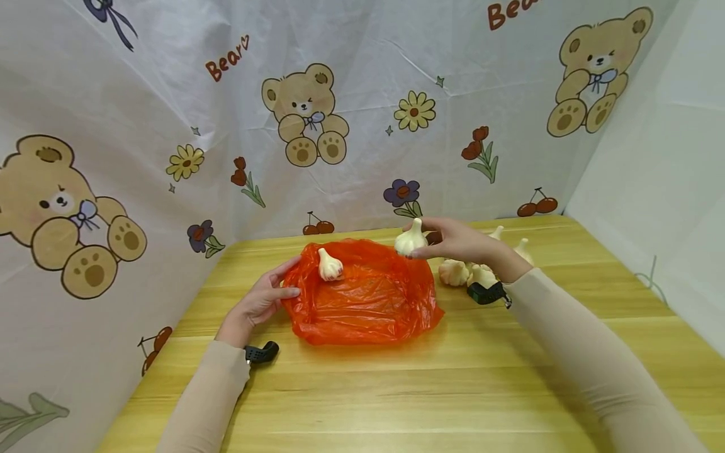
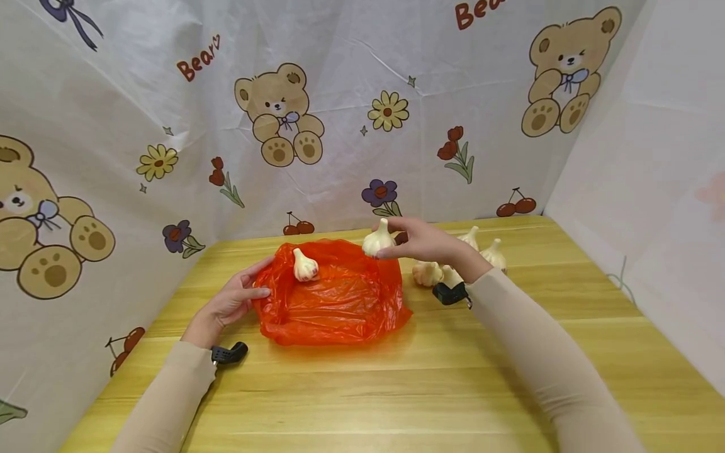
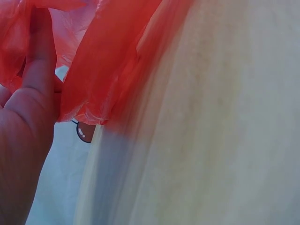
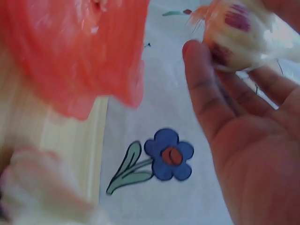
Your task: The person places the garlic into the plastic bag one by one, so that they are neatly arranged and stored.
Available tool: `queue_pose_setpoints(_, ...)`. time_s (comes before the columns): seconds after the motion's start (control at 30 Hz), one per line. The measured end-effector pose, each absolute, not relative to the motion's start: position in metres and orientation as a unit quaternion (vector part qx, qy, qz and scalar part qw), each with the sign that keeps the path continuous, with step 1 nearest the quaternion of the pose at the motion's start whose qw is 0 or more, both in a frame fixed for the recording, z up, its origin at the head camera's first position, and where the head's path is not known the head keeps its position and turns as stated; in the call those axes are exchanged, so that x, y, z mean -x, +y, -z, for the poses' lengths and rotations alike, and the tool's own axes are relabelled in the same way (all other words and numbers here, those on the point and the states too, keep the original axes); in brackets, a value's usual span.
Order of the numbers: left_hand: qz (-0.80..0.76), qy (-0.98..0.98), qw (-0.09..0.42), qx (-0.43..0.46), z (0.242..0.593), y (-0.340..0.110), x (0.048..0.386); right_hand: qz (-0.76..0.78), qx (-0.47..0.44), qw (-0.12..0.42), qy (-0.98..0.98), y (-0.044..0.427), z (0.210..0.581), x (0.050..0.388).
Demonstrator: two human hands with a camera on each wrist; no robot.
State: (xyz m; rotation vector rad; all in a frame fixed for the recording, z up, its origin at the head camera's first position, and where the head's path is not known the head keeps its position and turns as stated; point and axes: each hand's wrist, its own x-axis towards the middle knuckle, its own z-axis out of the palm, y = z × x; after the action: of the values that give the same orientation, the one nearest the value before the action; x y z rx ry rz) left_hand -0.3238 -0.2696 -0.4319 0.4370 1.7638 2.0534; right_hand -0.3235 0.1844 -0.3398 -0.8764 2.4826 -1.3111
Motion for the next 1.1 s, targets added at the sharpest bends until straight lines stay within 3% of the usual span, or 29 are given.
queue_pose_setpoints(0.73,-0.734,0.630,0.196,-0.160,0.433,-0.270,0.325,0.437,0.286,0.084,0.849,0.104,0.318,0.347)
queue_pose_setpoints(1.1,-0.731,0.636,0.196,-0.151,0.433,-0.271,0.325,0.474,0.297,0.100,0.823,0.072,0.326,0.360)
